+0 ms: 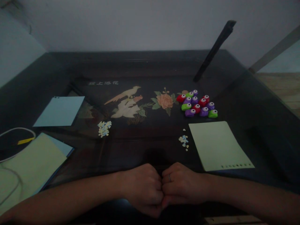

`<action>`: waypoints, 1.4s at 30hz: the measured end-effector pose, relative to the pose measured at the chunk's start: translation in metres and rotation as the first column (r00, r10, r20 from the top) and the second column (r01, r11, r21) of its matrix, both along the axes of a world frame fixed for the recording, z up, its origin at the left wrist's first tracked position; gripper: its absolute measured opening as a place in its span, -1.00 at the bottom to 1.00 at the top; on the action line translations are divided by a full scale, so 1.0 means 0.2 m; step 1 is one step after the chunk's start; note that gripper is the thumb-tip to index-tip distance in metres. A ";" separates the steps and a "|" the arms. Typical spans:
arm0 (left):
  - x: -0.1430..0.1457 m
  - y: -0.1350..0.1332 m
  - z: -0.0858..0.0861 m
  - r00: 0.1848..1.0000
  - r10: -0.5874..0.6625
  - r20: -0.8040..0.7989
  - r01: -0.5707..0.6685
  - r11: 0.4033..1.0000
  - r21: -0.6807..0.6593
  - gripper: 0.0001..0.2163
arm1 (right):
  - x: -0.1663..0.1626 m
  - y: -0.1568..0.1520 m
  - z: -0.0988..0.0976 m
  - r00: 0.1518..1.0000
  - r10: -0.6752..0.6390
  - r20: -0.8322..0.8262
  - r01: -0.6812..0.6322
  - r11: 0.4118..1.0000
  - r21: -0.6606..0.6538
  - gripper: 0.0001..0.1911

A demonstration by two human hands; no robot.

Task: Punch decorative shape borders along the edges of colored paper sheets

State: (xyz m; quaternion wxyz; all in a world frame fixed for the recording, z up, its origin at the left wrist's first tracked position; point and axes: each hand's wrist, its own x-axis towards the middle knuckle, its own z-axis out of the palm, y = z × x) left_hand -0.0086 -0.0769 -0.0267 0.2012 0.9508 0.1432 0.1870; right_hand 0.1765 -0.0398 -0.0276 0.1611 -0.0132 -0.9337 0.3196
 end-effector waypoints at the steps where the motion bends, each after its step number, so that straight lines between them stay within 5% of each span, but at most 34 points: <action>1: 0.00 0.00 0.00 1.000 -0.005 0.008 0.005 1.000 -0.001 -0.73 | 0.00 0.00 0.00 1.000 -0.006 -0.013 0.006 1.000 -0.004 -0.42; 31: 0.00 0.01 0.00 1.000 0.016 0.027 -0.017 1.000 0.019 -0.76 | 0.00 0.01 0.01 0.999 -0.008 -0.038 0.007 1.000 -0.008 -0.34; 42: 0.00 -0.01 -0.01 0.999 0.037 0.009 -0.037 0.999 0.029 -0.74 | 0.00 0.00 -0.03 0.998 0.007 0.060 -0.009 0.999 0.035 -0.46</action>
